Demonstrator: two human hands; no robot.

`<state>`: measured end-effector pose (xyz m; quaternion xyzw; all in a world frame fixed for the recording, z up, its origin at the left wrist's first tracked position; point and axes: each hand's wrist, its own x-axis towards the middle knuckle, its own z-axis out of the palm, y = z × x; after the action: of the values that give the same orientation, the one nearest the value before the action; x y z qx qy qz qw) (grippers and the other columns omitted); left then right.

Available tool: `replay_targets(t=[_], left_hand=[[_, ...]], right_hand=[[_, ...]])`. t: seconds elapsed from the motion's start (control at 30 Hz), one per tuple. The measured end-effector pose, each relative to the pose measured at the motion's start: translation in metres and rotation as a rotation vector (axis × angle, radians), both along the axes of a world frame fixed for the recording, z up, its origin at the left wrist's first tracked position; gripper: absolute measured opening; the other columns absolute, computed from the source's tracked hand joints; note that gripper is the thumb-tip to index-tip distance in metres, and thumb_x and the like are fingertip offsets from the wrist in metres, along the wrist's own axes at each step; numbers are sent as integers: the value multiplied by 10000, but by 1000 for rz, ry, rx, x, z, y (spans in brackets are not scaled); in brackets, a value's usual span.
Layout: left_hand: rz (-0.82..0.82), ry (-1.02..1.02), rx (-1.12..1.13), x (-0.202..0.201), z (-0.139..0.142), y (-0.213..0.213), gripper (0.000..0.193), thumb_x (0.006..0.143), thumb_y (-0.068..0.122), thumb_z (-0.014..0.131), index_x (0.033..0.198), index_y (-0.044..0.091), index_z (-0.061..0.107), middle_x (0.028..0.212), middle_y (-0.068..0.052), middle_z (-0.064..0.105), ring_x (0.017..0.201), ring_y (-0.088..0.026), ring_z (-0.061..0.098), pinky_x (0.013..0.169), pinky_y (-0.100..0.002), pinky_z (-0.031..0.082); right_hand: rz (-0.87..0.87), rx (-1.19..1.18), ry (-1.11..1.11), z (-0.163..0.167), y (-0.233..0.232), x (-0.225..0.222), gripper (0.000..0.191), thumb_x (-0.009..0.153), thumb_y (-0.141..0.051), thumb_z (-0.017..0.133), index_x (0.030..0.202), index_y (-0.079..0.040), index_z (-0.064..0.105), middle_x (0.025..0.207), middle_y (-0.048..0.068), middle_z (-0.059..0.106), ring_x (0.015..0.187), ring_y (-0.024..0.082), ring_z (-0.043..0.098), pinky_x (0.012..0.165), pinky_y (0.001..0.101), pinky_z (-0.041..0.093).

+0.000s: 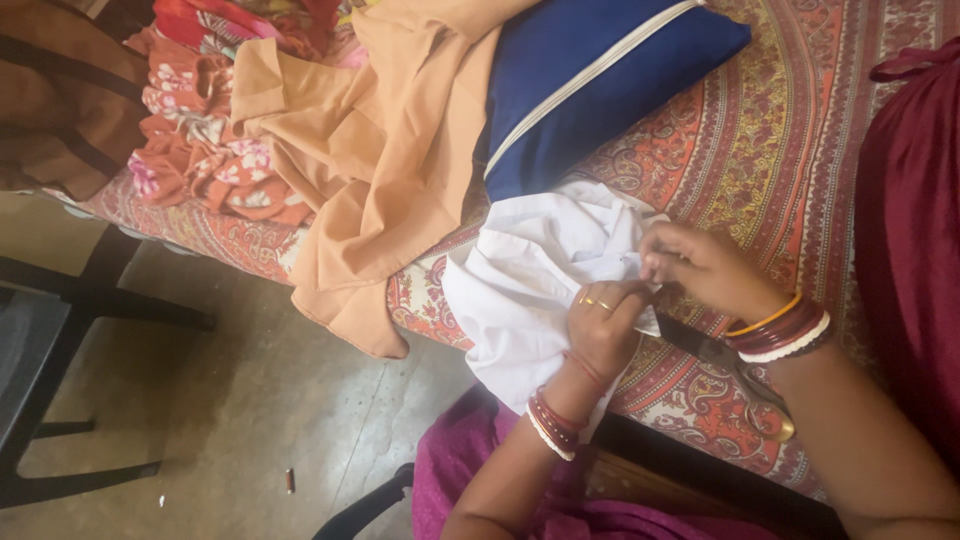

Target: The person sits at a bed and hand-sews a white garment with a needle and thread, making repeated stitches in the fabric. Near the end they pick up scissors and cut the thread, then continue handling the needle and garment.

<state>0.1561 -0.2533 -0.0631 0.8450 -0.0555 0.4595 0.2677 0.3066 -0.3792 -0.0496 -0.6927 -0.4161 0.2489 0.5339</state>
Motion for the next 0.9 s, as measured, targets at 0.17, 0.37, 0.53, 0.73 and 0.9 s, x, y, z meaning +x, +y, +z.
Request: replay_targets(t=[0.17, 0.37, 0.53, 0.73, 0.9], left_hand=[[-2, 12, -40, 0, 0, 1, 183, 777, 0, 704, 940, 71, 663, 987, -56, 669, 884, -267, 648, 777, -396, 498], [-19, 37, -117, 2, 1, 2, 207, 766, 0, 725, 933, 94, 648, 990, -73, 665, 900, -301, 648, 784, -414, 508], [-26, 73, -145, 6, -3, 3, 182, 806, 16, 741, 927, 98, 631, 997, -80, 664, 916, -313, 651, 809, -421, 518], [-13, 84, -182, 7, -5, 4, 165, 834, 37, 738, 943, 87, 627, 1003, -99, 664, 939, -335, 649, 829, -423, 518], [-59, 71, -175, 7, -5, 7, 175, 819, 19, 718, 952, 78, 621, 1000, -110, 659, 937, -345, 642, 826, -430, 515]], right_hand=[[-76, -16, 165, 4, -6, 7, 97, 1020, -113, 553, 1049, -47, 619, 790, 16, 665, 706, 107, 619, 645, 275, 515], [-184, 109, 224, 16, -19, 22, 78, 1056, -150, 534, 1069, -84, 574, 764, 8, 626, 651, 96, 582, 605, 258, 494], [-301, 108, 123, 15, -27, 33, 46, 1068, -110, 533, 1077, -69, 553, 758, 11, 589, 644, 99, 564, 600, 265, 484], [-388, -26, -93, 22, -33, 35, 41, 1066, -74, 525, 1084, -43, 544, 730, 27, 565, 626, 107, 554, 556, 286, 482], [-565, -233, -161, 20, -55, 12, 95, 1043, -99, 542, 1113, -94, 606, 685, 63, 566, 581, 150, 568, 507, 345, 477]])
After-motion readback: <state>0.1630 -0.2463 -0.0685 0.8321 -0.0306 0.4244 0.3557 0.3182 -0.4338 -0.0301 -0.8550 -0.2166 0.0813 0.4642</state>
